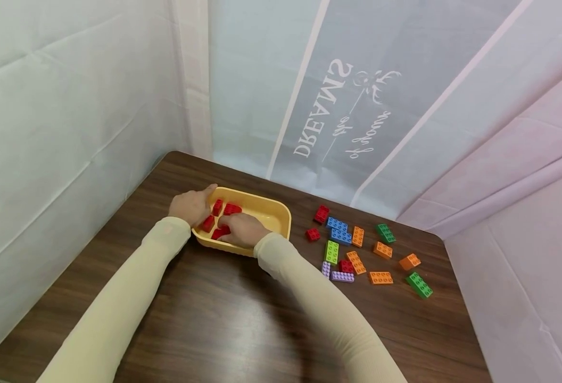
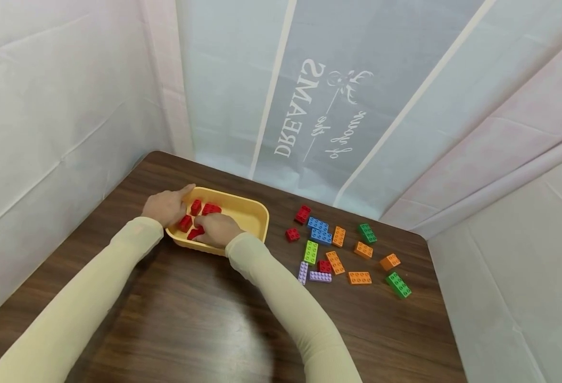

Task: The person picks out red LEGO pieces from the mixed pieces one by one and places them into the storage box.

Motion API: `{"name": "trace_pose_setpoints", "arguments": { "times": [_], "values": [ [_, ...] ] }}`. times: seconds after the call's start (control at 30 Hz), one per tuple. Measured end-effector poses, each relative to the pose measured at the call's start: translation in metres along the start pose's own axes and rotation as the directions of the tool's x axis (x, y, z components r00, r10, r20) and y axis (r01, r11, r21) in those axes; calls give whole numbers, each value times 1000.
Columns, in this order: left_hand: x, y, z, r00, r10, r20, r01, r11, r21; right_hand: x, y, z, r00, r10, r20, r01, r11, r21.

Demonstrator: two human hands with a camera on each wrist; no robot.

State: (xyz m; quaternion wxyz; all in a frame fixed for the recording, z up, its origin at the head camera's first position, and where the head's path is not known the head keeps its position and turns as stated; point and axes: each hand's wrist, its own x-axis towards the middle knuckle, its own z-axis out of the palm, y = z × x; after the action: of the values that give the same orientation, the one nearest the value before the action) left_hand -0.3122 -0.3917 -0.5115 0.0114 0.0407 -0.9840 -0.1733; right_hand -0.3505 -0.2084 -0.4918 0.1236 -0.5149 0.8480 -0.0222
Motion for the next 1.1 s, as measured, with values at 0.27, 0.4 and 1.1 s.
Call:
{"name": "trace_pose_setpoints", "arguments": {
  "times": [0.27, 0.4, 1.1],
  "values": [
    [2, -1, 0, 1000, 2, 0, -2, 1000, -3, -4, 3, -5, 999, -14, -32, 14, 1000, 10],
    [2, -2, 1, 1000, 1, -12, -1, 1000, -1, -7, 7, -7, 998, -56, -20, 56, 998, 23],
    [1, 3, 0, 1000, -2, 2, 2, 1000, 10, -7, 6, 1, 998, -46, -37, 46, 999, -13]
  ]
}}
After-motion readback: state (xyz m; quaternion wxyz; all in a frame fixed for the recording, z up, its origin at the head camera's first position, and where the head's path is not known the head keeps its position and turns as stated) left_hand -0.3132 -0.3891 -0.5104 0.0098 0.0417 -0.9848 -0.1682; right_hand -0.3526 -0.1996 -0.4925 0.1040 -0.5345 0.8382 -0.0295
